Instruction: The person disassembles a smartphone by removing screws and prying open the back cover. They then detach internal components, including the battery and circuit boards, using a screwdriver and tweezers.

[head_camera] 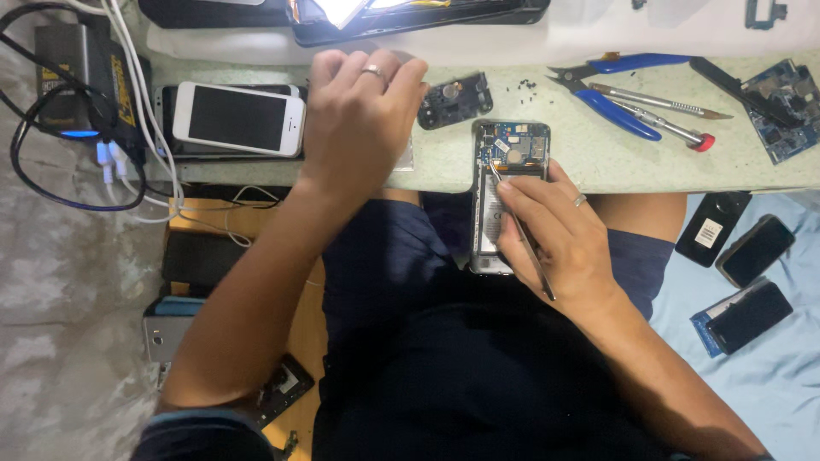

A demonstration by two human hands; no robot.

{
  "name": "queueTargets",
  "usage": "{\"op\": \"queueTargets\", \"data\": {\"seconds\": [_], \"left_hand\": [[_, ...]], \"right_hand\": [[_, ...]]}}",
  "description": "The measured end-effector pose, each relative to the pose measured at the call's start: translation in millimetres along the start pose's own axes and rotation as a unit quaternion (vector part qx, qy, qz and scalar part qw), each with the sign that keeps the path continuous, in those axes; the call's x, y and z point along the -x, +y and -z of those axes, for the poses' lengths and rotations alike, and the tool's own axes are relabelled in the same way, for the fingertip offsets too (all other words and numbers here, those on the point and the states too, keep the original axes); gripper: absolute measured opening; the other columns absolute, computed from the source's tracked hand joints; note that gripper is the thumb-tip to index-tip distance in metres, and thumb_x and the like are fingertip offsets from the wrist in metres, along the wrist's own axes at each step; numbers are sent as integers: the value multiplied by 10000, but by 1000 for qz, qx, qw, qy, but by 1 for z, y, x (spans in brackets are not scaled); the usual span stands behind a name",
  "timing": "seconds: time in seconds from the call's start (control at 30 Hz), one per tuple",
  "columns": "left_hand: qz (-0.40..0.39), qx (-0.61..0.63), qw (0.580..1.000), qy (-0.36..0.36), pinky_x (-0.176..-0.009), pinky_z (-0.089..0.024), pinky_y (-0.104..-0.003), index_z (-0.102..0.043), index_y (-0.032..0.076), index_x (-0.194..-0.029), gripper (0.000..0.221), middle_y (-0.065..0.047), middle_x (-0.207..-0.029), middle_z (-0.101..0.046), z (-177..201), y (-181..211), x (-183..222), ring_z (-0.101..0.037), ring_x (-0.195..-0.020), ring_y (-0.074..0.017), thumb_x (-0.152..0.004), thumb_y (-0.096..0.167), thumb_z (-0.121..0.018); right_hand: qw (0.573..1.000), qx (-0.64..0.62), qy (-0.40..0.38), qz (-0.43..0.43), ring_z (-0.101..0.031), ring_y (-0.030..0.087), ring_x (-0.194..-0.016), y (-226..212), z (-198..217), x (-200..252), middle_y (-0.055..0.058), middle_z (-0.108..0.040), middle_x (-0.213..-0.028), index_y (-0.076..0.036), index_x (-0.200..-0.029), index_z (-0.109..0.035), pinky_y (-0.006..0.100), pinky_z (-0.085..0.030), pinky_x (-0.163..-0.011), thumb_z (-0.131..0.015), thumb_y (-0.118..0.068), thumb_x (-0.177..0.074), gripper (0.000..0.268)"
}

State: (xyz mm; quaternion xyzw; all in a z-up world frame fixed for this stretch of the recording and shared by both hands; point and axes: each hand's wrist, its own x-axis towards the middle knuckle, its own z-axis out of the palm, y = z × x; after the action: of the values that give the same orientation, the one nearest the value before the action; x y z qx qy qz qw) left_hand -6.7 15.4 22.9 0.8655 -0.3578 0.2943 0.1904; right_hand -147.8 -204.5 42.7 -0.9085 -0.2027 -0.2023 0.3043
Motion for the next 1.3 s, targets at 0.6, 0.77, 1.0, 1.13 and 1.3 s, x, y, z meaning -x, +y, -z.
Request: {"op": "queueTargets", "data": {"seconds": [0.6,0.77,1.0,1.13,1.3], "left_hand": [[414,714,548,-131,-846,-527,-245,-642,-36,-1313,316,-47,-1085,-717,-43,114,91,-631,-976,-85,-1068,160,-605],[394,674,609,-139,-861,-547,-233,-666,-20,-1264,279,-43,-1071,-743,-50,111,103,-662,-965,-73,-1062,158,-597],[366,642,664,-113,-839,-532,-225,-682,-19,-1236,246,-51,-1041,-750,-56,107,110,-634,-942,-58,-1044,124,-624],[369,650,655,-113,-812,-532,-215,-685,-6,-1230,240,-24,-1015,-745,-57,105,114,-631,-913,-37,-1040,125,-617],[362,637,671,-115,-758,-514,-211,-701,-5,-1186,202,-11,-964,-727,-60,102,118,-602,-853,-25,-1042,123,-642]], "right_hand": [[997,-59,4,-46,-725,319,-1136,12,-4,15,173,-723,-1172,45,-1186,-696,508,-474,-1213,-711,8,-916,273],[974,-123,59,-183,-699,143,-841,19,19,30,103,-736,-945,57,-1142,-708,480,-500,-1246,-638,-11,-936,228],[987,-67,48,-135,-694,177,-912,30,54,11,131,-711,-1059,58,-1132,-691,278,-548,-806,-709,31,-1035,102],[995,92,2,-45,-712,237,-902,31,58,1,143,-715,-1045,27,-1177,-725,310,-553,-764,-771,22,-1041,144],[958,282,-28,50,-621,338,-880,31,55,-14,151,-623,-964,-12,-1009,-710,421,-511,-702,-840,-5,-932,151]]}}
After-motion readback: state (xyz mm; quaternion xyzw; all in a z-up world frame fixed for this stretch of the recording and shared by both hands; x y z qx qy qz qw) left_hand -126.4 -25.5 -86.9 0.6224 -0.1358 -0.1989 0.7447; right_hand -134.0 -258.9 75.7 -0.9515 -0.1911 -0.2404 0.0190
